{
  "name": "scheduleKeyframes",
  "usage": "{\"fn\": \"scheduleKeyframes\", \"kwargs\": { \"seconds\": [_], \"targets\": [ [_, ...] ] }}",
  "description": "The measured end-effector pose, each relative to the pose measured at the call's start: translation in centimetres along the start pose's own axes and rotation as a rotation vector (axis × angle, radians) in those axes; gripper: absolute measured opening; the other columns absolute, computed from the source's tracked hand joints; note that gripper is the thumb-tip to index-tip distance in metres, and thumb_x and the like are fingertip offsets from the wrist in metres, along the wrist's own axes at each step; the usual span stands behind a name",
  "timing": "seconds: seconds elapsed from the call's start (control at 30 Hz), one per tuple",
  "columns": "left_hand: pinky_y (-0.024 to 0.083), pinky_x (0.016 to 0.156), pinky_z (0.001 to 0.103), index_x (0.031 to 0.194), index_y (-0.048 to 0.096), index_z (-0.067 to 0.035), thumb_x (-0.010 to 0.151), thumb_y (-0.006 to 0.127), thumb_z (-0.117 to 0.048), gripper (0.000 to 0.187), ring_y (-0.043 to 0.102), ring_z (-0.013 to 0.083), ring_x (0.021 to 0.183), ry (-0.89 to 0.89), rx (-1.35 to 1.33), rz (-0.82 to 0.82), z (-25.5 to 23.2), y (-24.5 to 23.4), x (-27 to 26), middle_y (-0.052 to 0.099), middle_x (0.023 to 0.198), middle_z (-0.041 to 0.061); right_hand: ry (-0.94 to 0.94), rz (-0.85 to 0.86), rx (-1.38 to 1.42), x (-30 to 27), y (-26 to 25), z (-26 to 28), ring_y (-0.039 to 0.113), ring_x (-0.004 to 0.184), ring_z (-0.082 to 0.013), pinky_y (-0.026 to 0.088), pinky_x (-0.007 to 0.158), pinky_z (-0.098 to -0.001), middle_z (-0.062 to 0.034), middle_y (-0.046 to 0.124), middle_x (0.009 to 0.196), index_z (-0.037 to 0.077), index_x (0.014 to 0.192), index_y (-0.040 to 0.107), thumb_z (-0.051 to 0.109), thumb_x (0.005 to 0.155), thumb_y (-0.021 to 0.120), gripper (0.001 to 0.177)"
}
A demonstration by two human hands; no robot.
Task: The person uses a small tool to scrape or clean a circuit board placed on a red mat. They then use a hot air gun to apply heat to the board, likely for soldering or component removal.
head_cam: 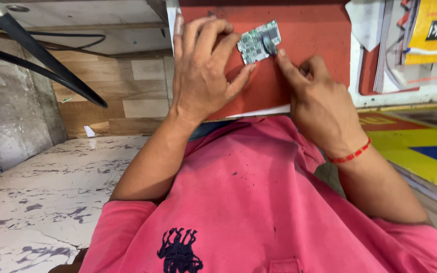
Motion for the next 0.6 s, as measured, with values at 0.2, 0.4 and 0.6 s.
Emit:
{"fn": "scheduleKeyframes", "kwargs": {
  "seconds": [0.2, 0.4, 0.6],
  "targets": [
    [0.026, 0.122, 0.061, 0.119, 0.071, -0.006, 0.086, 0.088, -0.029, 0.044, 0.049, 0.0301, 0.129, 0.012, 0.023, -0.018, -0.6, -0.2, -0.2, 0.057, 0.128, 0.006, -0.036, -0.02, -0.038, -0.5, 0.0, 0.5, 0.065, 0.073, -0.0433, 0.054, 0.064, -0.0512, -0.0213, 0.061, 0.108, 0.009, 0.151, 0.056, -0.002, 0.093, 0.053, 0.059],
    [0.03, 0.12, 0.057, 0.118, 0.07, -0.005, 0.088, 0.087, -0.03, 0.043, 0.049, 0.0299, 0.131, -0.01, -0.011, 0.02, -0.3, -0.2, -0.4, 0.056, 0.131, 0.005, -0.059, -0.075, -0.005, 0.3, -0.5, 1.4, 0.065, 0.078, -0.0434, 0.054, 0.067, -0.0513, -0.0203, 0.062, 0.113, 0.009, 0.15, 0.056, -0.001, 0.094, 0.053, 0.056],
    [0.029, 0.118, 0.059, 0.117, 0.071, -0.006, 0.084, 0.091, -0.036, 0.049, 0.05, 0.0296, 0.126, 0.028, 0.058, -0.031, -0.1, -0.4, 0.0, 0.057, 0.126, 0.005, -0.009, -0.058, 0.034, 0.7, -0.5, 0.7, 0.067, 0.079, -0.0418, 0.055, 0.07, -0.0512, -0.0191, 0.062, 0.108, 0.012, 0.15, 0.058, 0.0, 0.095, 0.053, 0.057]
  ]
}}
Point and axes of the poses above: each hand's wrist, its own x-axis towards the middle knuckle, its own y-axis out of the palm, z = x × y, the point moved 7 cm from there along x, towards the middle knuckle
